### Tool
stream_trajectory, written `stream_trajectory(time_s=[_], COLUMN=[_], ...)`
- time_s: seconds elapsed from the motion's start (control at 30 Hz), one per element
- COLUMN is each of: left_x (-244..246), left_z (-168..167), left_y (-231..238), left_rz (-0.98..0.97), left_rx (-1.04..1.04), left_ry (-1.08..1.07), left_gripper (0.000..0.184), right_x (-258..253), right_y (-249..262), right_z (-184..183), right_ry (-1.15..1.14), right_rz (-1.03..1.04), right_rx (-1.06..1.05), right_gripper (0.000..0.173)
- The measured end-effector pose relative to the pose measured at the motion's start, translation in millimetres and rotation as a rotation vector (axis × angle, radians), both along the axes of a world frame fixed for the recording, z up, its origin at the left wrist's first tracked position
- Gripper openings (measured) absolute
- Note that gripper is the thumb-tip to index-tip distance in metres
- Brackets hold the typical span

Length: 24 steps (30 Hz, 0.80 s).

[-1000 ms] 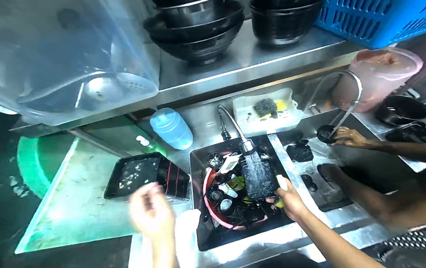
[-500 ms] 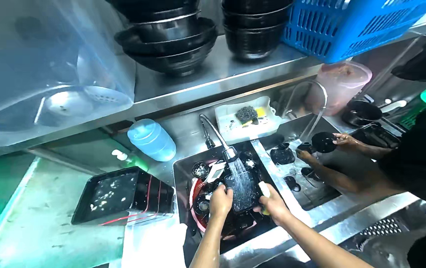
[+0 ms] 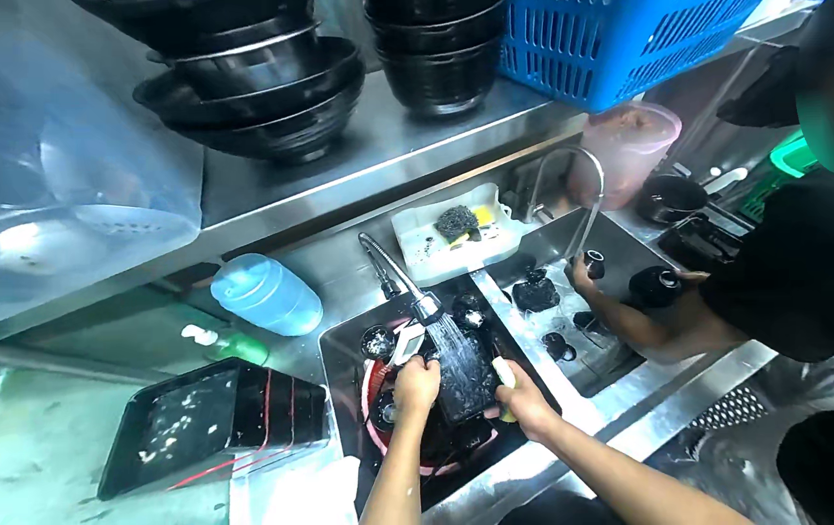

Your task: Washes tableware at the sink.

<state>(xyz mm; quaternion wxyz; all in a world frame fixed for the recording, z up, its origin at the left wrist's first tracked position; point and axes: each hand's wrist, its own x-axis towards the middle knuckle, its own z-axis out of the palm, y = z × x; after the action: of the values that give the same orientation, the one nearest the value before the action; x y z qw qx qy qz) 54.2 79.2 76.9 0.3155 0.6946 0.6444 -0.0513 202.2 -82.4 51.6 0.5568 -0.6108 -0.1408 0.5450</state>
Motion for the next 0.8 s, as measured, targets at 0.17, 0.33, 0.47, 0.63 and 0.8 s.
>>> stream_trajectory(time_s=[0.17, 0.33, 0.47, 0.63, 0.8], left_x=[8, 13, 21, 15, -5], left_z=[-7, -12, -8, -2, 9], left_y=[-9, -28, -43, -33, -20], left_rz=[0.047, 0.063, 0.021, -0.006, -0.016], left_rx=[0.038, -0.023, 0.001, -0.073, -0.158], left_ry=[-0.014, -0.036, -0.008, -0.017, -0.131], left_gripper=[0.031, 0.059, 0.054, 0.05, 0.043], right_x=[-4, -1, 2, 5, 4], right_y=[-3, -3, -5, -7, -4], right_z=[1, -5, -5, -3, 5], right_ry=[0.069, 0.038, 0.055, 0.026, 0.043], right_rz=[-0.039, -0.052, -0.077, -0.073, -0.037], right_rx=[-0.021, 0.007, -0.007, -0.007, 0.028], right_gripper=[0.064, 0.064, 0.064, 0.064, 0.063])
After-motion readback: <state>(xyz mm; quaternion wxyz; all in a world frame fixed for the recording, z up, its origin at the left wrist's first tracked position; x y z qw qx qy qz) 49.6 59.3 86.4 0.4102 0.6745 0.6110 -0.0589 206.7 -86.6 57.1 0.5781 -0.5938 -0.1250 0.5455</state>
